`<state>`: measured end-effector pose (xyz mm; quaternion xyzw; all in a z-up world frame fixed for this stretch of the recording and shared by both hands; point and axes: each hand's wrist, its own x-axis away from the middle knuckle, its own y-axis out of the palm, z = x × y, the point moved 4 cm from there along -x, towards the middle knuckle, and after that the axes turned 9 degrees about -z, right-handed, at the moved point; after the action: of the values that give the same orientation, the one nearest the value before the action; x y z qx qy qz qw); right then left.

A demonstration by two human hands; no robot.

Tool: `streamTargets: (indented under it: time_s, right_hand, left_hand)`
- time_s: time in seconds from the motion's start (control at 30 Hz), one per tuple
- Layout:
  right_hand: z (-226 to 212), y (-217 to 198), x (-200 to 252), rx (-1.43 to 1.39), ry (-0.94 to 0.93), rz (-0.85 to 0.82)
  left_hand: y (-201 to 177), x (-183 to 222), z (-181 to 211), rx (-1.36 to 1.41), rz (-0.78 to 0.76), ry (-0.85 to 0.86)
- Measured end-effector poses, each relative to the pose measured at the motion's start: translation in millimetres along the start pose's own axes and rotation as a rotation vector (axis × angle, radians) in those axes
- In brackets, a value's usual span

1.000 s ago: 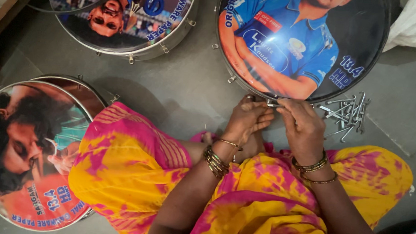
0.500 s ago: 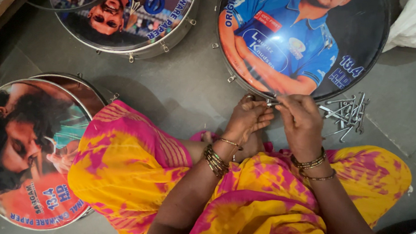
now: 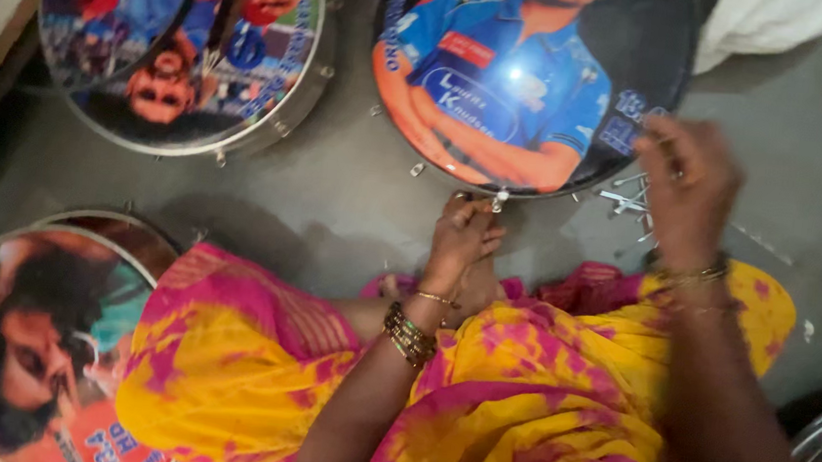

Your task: The person sits on the floor and places a drum head onto a metal shell, then inserts and finger-tightens several metal pins into the rim to secure the assembly.

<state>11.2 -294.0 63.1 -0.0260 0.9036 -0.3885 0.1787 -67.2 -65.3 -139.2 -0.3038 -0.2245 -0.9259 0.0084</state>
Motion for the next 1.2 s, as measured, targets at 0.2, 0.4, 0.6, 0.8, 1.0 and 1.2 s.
streamTargets:
  time_s: [0.2,0.4,0.6,0.8,1.0,1.2]
  right_hand:
    - [142,-49,-1,0.145,0.149,-0.076]
    - [254,8,18,0.407,0.248,-0.476]
    - [269,53,29,0.382,0.377,-0.626]
    - [247,68,18,0.537,0.420,-0.683]
    - [253,73,20,0.499,0.539,-0.585]
    - [227,34,10,0.309,0.682,-0.569]
  left_hand:
    - [24,-7,-8,0.020,0.068,0.093]
    - [54,-23,-19,-0.043,0.029,0.063]
    - [83,-30,-17,-0.032,-0.121,0.039]
    - [113,6,22,-0.585,-0.137,-0.130]
    - [171,68,112,-1.211,-0.163,0.629]
    - [196,85,163,-1.326,-0.090,0.885]
